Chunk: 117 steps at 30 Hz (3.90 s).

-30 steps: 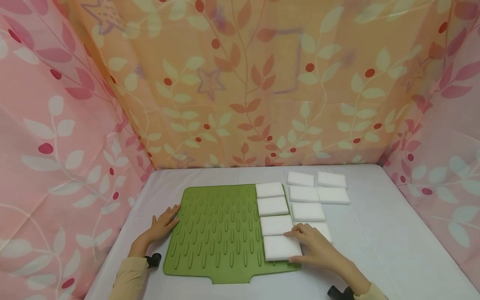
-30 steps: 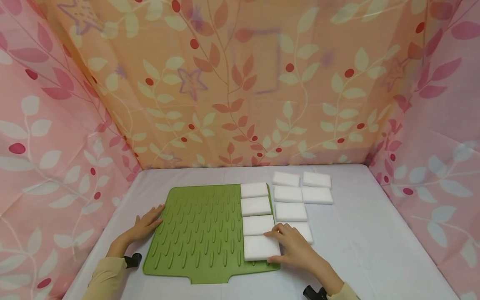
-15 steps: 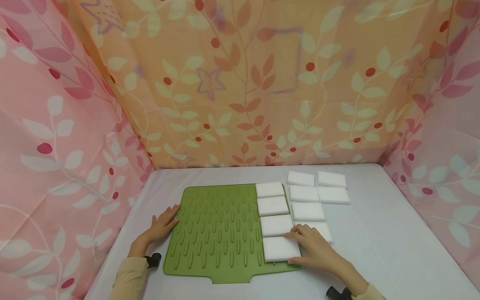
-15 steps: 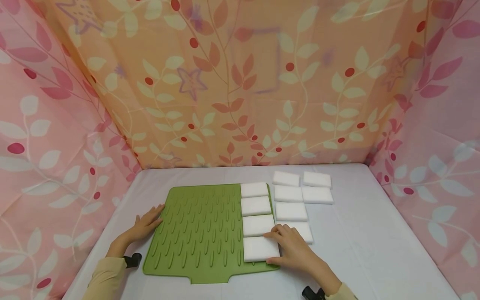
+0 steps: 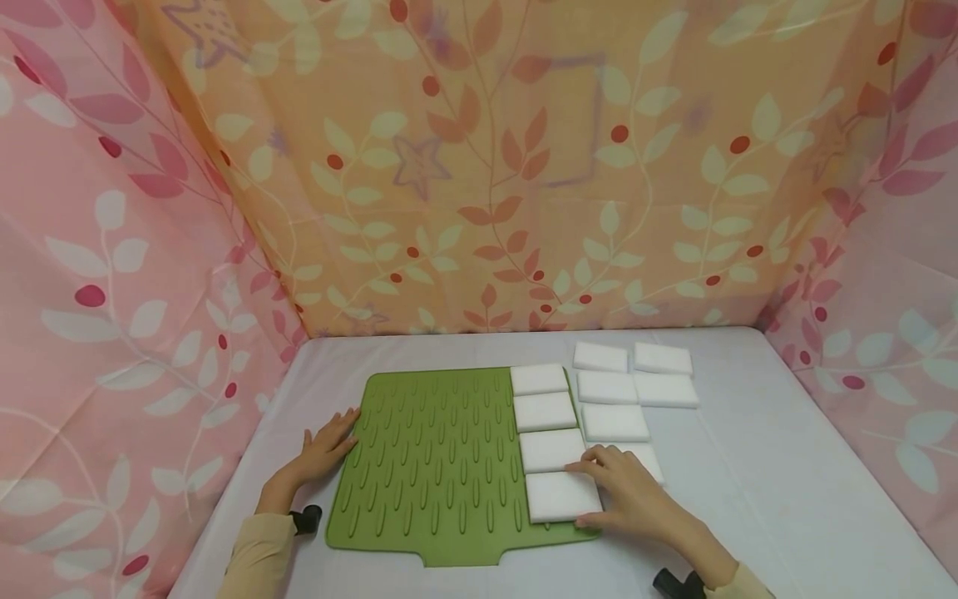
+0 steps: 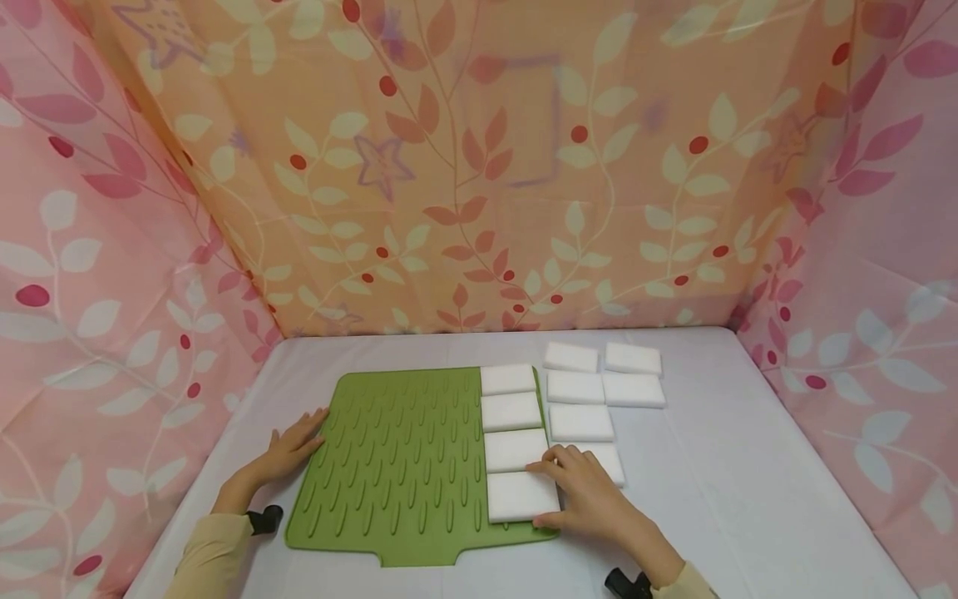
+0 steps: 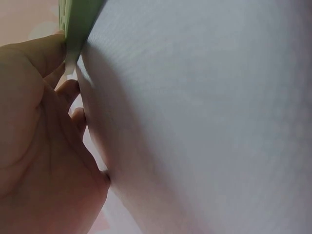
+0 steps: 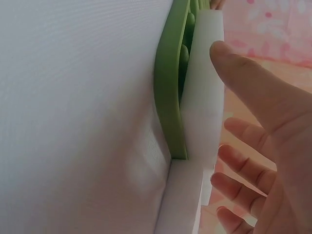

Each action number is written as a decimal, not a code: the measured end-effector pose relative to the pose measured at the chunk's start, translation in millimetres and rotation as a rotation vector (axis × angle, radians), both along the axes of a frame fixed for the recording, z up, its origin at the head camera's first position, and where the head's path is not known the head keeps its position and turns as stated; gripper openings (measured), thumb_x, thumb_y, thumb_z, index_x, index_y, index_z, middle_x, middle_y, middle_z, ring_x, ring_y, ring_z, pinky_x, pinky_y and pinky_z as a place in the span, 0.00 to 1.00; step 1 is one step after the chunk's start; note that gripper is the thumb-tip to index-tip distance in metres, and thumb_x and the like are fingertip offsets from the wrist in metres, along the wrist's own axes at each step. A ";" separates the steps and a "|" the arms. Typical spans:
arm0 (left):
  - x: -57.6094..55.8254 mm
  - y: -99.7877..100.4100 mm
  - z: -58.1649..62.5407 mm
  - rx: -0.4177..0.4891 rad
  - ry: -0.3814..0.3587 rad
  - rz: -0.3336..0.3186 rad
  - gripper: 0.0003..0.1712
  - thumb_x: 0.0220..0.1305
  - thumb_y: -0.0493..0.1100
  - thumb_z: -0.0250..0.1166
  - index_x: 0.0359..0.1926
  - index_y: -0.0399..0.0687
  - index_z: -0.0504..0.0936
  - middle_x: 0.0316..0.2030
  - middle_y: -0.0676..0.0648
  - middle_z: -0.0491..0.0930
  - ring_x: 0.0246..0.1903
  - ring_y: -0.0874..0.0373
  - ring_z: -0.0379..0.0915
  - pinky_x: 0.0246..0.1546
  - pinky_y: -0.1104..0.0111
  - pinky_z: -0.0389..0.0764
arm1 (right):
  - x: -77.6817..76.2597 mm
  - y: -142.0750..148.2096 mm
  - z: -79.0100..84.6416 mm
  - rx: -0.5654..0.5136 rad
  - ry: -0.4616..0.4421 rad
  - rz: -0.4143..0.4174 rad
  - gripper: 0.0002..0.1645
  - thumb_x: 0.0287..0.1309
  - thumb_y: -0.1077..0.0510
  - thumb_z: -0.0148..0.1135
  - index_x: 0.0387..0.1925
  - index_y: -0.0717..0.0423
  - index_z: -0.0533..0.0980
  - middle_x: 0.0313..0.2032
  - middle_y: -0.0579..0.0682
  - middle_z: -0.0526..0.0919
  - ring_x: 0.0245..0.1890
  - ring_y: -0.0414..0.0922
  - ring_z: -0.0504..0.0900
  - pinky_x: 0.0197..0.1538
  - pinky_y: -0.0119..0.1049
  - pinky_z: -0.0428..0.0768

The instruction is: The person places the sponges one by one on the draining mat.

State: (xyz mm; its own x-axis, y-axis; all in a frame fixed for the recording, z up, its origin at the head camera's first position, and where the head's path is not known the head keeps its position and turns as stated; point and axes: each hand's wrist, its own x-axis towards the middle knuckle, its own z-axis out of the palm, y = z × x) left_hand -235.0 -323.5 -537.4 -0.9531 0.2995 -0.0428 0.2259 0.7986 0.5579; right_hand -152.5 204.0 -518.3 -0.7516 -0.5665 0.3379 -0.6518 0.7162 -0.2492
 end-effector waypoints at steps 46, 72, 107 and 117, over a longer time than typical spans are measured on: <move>-0.7 -1.0 -0.9 -0.005 0.007 0.003 0.32 0.71 0.49 0.47 0.71 0.44 0.51 0.70 0.36 0.49 0.69 0.35 0.38 0.55 0.31 0.26 | -54.5 92.8 -0.9 -0.150 0.035 -0.218 0.35 0.39 0.41 0.74 0.50 0.51 0.77 0.48 0.46 0.75 0.49 0.50 0.73 0.46 0.56 0.69; -0.6 -0.6 -3.6 0.010 0.007 -0.003 0.33 0.71 0.49 0.48 0.71 0.43 0.52 0.69 0.35 0.50 0.68 0.34 0.39 0.55 0.30 0.26 | -91.2 147.3 -9.8 -0.078 0.021 -0.385 0.39 0.43 0.42 0.71 0.55 0.56 0.72 0.51 0.61 0.72 0.49 0.65 0.68 0.45 0.63 0.64; -0.6 -0.6 -1.4 0.014 -0.002 0.004 0.32 0.71 0.49 0.47 0.71 0.44 0.51 0.69 0.35 0.50 0.69 0.34 0.38 0.56 0.31 0.25 | -117.0 163.2 -16.4 -0.104 -0.113 -0.400 0.41 0.46 0.45 0.71 0.57 0.63 0.69 0.55 0.66 0.67 0.54 0.67 0.66 0.50 0.66 0.62; -0.4 1.0 -0.5 0.016 -0.002 0.006 0.33 0.71 0.49 0.48 0.71 0.44 0.51 0.70 0.36 0.49 0.69 0.35 0.38 0.55 0.31 0.26 | -123.5 168.4 -9.2 -0.059 -0.110 -0.396 0.39 0.47 0.44 0.69 0.56 0.64 0.70 0.51 0.67 0.70 0.50 0.66 0.70 0.47 0.66 0.64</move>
State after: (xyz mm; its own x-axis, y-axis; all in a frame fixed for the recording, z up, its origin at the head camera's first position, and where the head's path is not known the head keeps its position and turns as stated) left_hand -235.4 -322.5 -537.8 -0.9549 0.2942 -0.0399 0.2198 0.7910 0.5710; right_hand -276.0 372.4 -527.5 -0.9412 -0.2080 0.2663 -0.2955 0.8889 -0.3500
